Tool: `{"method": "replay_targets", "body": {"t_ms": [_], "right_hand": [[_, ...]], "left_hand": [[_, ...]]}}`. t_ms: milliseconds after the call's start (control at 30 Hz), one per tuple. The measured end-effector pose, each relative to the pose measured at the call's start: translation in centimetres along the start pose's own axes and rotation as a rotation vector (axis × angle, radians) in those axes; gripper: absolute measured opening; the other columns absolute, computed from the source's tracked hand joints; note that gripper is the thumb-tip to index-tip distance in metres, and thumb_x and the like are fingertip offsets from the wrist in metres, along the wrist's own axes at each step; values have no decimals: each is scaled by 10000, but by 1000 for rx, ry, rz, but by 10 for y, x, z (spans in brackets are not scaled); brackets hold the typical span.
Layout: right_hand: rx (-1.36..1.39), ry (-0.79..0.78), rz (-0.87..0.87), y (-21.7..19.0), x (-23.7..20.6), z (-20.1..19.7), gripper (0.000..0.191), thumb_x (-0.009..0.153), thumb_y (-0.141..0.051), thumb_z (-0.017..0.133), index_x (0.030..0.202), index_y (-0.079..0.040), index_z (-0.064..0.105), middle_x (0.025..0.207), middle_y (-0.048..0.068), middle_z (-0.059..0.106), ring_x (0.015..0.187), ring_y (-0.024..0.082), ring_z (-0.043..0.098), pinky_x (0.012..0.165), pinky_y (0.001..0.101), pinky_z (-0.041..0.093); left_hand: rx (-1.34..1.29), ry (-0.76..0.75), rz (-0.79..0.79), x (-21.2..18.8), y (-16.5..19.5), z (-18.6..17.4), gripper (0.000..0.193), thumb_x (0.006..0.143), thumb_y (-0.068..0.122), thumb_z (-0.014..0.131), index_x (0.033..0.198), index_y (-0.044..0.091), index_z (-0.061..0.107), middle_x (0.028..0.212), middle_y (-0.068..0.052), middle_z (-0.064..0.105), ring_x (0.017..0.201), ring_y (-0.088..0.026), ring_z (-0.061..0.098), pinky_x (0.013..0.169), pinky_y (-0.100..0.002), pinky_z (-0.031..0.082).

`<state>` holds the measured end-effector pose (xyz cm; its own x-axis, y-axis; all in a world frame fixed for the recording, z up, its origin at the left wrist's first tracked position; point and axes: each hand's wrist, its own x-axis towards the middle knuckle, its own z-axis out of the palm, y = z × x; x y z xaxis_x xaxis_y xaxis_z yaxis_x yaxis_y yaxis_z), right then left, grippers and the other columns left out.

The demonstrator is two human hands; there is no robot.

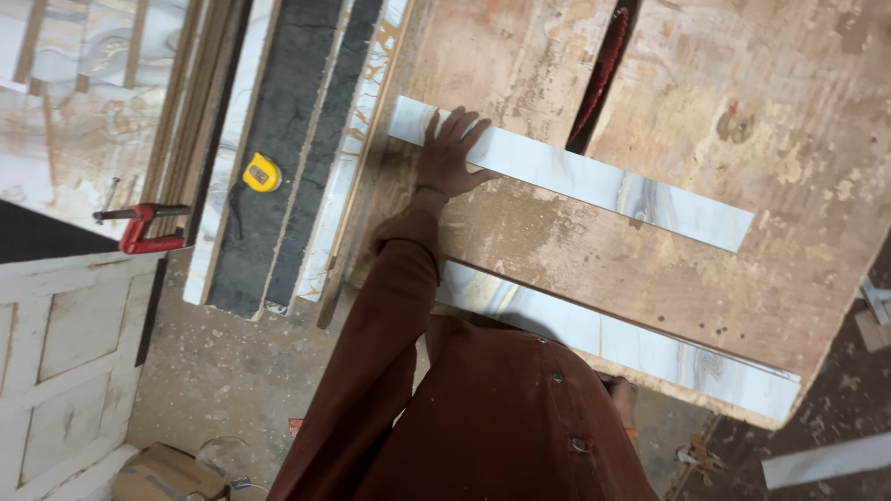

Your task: The person uses a table saw to cut long marble-patterned tiles into smaller pieces. They feed the tiles through the saw, collect the cut pieces, and stack them on the table. The person also uses a tape measure to check dimensions and a clamp to secure the workpiece.

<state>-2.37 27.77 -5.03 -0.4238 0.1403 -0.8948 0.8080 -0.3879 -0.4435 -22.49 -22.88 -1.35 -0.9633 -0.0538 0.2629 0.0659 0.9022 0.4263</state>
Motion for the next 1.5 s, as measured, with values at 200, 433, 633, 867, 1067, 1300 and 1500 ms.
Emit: {"method": "replay_targets", "body": {"t_ms": [200,433,633,867,1067,1300,1500], "right_hand": [[48,9,-36,9,-3,11,370,917,-263,489,1213,-59,577,1165,87,614,1081,254,602,887,401,496],[130,47,-99,23,-15,47,427,928,-325,464,1262,-76,554,1225,83,593,1137,255,581,928,405,486],[204,80,-174,29,-25,98,477,937,-379,441,1304,-89,535,1276,80,575,1184,257,563,964,409,477],[264,140,-272,37,-27,127,535,948,-442,415,1352,-106,512,1336,77,553,1239,259,542,1005,413,467],[305,171,-334,29,-30,146,585,958,-496,393,1394,-120,493,1387,74,535,1286,260,524,1041,417,459],[333,242,-360,20,-30,160,644,969,-559,367,1443,-136,470,1447,70,514,1342,262,503,1082,421,449],[355,292,-423,36,-20,138,694,978,-612,345,1484,-150,451,1499,67,495,1389,263,485,1118,425,440]], "left_hand": [[39,-16,-18,-2,-2,11,951,695,686,841,1441,171,552,1463,-87,525,1457,-306,393,1245,-587,178],[58,-39,11,-2,-5,14,948,748,725,813,1458,163,531,1474,-100,509,1465,-310,365,1248,-593,142],[102,-139,-6,0,-6,10,975,785,762,728,1506,150,493,1510,-115,468,1482,-306,314,1242,-597,111],[86,-195,-13,-4,-9,14,988,836,793,654,1539,131,444,1567,-119,424,1518,-314,273,1251,-590,83],[151,-212,-20,-2,-12,18,993,832,801,602,1553,139,432,1575,-115,407,1517,-314,256,1233,-592,45],[121,-235,-46,-1,-14,22,1019,802,797,637,1556,140,437,1580,-105,400,1526,-303,249,1242,-576,63],[97,-186,-32,-5,-15,26,1017,771,775,684,1539,148,456,1559,-92,421,1516,-291,261,1248,-584,94]]}}
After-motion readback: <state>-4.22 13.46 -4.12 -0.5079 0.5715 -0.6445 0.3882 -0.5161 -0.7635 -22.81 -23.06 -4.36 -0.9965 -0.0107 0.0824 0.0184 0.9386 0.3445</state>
